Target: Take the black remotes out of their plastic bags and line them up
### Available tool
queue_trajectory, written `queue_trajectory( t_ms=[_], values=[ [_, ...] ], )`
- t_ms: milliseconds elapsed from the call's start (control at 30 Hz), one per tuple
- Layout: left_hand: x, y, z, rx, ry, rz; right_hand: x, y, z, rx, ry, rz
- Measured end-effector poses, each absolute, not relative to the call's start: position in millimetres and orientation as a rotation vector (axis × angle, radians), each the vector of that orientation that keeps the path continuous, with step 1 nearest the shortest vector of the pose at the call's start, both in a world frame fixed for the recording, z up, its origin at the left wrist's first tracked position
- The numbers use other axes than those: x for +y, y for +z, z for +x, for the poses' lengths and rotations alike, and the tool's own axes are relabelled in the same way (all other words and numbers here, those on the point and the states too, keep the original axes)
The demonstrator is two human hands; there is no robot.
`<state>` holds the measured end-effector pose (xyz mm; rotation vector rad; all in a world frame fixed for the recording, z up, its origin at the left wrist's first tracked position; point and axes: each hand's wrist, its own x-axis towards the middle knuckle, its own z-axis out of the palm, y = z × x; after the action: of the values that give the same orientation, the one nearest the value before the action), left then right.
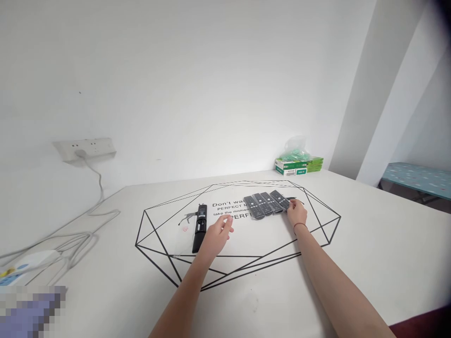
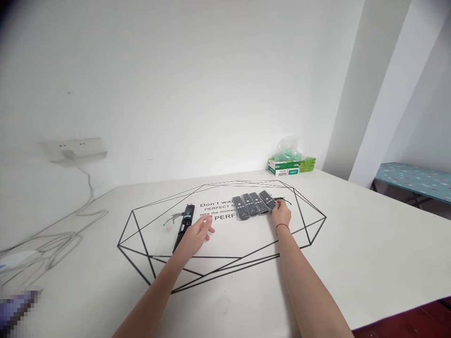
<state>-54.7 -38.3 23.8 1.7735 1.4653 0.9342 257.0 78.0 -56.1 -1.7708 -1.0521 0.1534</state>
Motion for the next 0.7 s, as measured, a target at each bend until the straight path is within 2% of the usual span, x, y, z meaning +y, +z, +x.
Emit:
queue_trajectory(
  t_ms=[267, 433, 567, 700],
  values=[
    [-32, 13, -60, 1.547, 0.810, 2.017, 83, -57, 259, -1.238, 0.145, -1.797],
    [-23, 11, -69, 1.639, 0.790, 2.098, 74, -46, 245, -1.170, -0.029, -1.799],
    [-14, 16, -96, 1.870, 0.702, 2.119, 54, -27, 197, -1.365, -0.270, -1.526],
    [-10, 14, -134, 2.150, 0.851, 2.052, 11, -22, 109, -1.873, -0.023, -1.127]
  ],
)
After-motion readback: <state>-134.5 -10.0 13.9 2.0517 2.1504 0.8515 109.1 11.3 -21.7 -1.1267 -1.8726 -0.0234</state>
